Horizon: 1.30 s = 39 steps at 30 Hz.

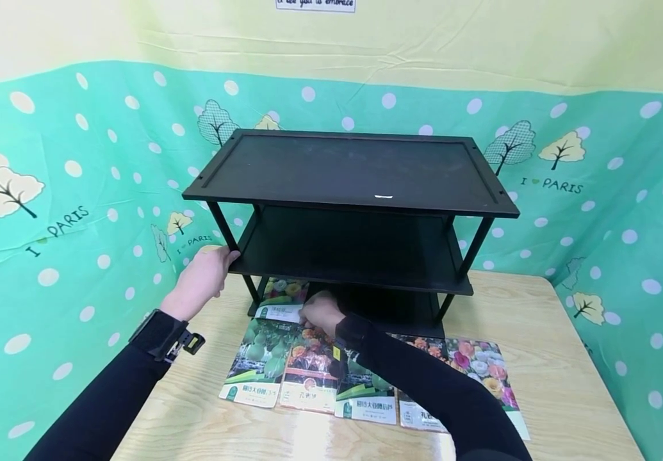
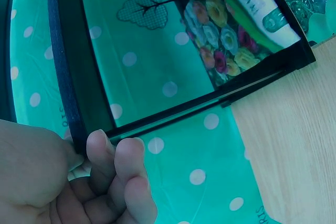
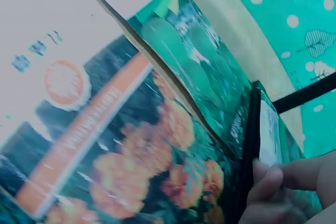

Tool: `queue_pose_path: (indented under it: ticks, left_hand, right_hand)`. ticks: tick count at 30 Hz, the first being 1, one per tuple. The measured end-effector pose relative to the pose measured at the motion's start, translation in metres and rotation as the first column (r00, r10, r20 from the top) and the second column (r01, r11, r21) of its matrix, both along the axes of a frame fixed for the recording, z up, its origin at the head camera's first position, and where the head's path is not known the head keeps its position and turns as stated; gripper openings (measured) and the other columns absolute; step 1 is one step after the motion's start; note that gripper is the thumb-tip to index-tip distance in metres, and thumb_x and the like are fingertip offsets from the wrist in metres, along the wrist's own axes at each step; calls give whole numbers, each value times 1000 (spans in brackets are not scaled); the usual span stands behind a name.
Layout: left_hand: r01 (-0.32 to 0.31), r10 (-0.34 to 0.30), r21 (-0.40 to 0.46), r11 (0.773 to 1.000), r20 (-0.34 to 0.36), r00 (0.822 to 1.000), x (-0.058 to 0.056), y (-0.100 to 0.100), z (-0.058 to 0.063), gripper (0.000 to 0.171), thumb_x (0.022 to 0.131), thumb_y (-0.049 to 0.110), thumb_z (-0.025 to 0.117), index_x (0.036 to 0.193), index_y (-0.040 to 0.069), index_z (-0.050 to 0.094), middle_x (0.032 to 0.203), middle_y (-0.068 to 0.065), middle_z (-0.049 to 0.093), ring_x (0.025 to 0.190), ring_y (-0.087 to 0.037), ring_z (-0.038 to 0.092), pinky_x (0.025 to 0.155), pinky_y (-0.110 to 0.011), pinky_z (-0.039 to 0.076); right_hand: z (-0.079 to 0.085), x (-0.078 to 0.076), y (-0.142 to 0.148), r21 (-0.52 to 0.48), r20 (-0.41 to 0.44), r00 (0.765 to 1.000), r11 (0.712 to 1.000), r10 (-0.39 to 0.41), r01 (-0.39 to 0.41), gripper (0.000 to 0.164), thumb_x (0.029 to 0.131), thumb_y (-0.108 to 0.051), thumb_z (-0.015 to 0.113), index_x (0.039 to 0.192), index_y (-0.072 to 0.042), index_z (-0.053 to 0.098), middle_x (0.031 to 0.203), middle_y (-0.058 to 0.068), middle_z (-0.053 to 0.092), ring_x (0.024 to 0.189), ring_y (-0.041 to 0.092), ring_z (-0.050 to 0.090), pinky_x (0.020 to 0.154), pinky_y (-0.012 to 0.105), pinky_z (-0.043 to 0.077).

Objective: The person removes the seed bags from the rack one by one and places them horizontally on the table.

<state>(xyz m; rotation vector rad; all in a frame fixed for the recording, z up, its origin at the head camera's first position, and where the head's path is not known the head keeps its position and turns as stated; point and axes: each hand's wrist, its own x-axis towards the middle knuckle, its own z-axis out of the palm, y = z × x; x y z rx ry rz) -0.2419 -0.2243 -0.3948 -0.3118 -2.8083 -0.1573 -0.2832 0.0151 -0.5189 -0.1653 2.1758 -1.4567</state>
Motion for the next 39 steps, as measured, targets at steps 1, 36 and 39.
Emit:
queue_pose_path:
  ticks: [1,36,39]
  left_hand:
    - [-4,3,21,1000,4,1000,0,0,0,20,95,5,52,110,1,65,81,-10,56,52,-15,49,37,-19,34]
    - [9,-9,16,1000,2,1000,5,0,1,22,97,4,49,113,-2,63,78,-12,53,49,-14,45,37,-18,31]
    - [26,-26,-49,998,-1,1000,6,0,2,27,95,-2,49,119,-2,61,81,-12,53,52,-14,44,39,-19,30]
  right_hand:
    - [0,3,2,-10,13,1000,1000,12,-11,14,89,-8,60,90,2,69,81,18,69,56,18,54,48,27,34]
    - [20,74,21,-181,312,941,981,130,-75,17,89,-10,58,97,4,64,65,2,54,45,8,31,41,20,19]
    - [22,80,16,-205,333,928,974,164,-99,18,89,-10,59,97,5,65,63,1,52,44,6,31,41,19,25]
